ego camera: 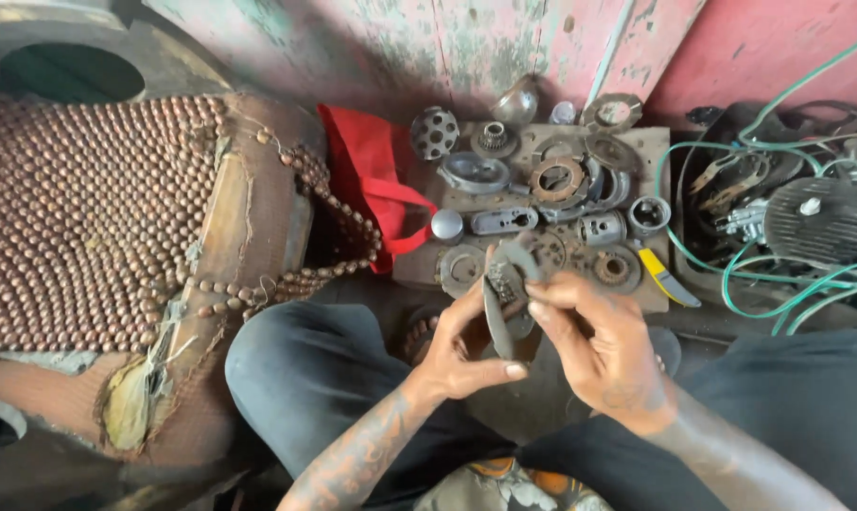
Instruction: Scraping and cleaning a circular metal part, likely a clutch plate, using a small hand tool.
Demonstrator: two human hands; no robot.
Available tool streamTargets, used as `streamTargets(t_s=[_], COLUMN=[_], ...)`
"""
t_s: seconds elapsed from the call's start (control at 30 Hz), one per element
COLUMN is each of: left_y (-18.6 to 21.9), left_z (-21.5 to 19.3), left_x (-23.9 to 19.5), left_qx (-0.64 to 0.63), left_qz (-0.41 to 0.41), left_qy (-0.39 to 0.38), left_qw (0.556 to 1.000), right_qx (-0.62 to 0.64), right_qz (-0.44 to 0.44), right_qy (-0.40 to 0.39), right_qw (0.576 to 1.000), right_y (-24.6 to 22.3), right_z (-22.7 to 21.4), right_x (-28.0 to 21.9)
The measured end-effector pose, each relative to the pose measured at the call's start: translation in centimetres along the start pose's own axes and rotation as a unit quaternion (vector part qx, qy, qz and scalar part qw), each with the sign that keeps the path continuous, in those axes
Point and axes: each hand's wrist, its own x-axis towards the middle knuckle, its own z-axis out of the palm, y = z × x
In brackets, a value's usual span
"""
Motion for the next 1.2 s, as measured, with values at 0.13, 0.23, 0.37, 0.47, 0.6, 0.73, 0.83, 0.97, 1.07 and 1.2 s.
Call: streamTargets(t_s=[0.13, 0.23, 0.37, 0.47, 0.6, 0.73, 0.83, 0.97, 1.07, 1.2], left_y=[1.2, 3.0, 3.1, 3.7, -1.5, -5.5, -3.9, -5.5, -2.4, -5.9], left_z=[1.0, 1.1, 0.5, 1.7, -0.3, -1.9, -0.7, -1.8, -0.3, -2.7], left_x=[0.4, 0.6, 0.1, 0.2, -0.3, -3.4, -2.8, -4.9, -3.3, -5.5], left_qx=[-0.043, -0.043, 0.017, -0.037, -0.102, -0.142, -0.201, -0.276, -0.288, -0.289], left_qz=[-0.012, -0.007, -0.097, -0.132, -0.094, -0.113, -0.13, -0.183, -0.231, -0.288], left_qy=[0.005, 0.002, -0.014, -0.007, 0.014, 0.016, 0.015, 0.036, 0.031, 0.031], left_qw=[0.999, 0.999, 0.995, 0.991, 0.99, 0.983, 0.971, 0.943, 0.929, 0.913], right_qx=[-0.009, -0.03, -0.079, -0.087, -0.083, -0.135, -0.103, -0.137, -0.145, -0.12], right_qz=[-0.028, -0.048, -0.084, -0.094, -0.102, -0.112, -0.084, -0.099, -0.078, -0.079], right_qy=[0.001, 0.005, -0.052, -0.072, -0.08, -0.045, -0.084, -0.074, -0.076, -0.093], right_qw=[1.0, 0.998, 0.992, 0.989, 0.988, 0.983, 0.988, 0.983, 0.983, 0.985], right_y=[3.6, 2.6, 2.2, 3.3, 1.4, 3.1, 2.2, 2.3, 3.7, 2.9], right_z=[-0.2, -0.2, -1.3, -2.0, -1.2, -2.2, -1.7, -1.6, -2.1, -1.5], right_x=[0.1, -0.2, -0.8, -0.1, -0.6, 0.4, -0.3, 0.2, 0.3, -1.0])
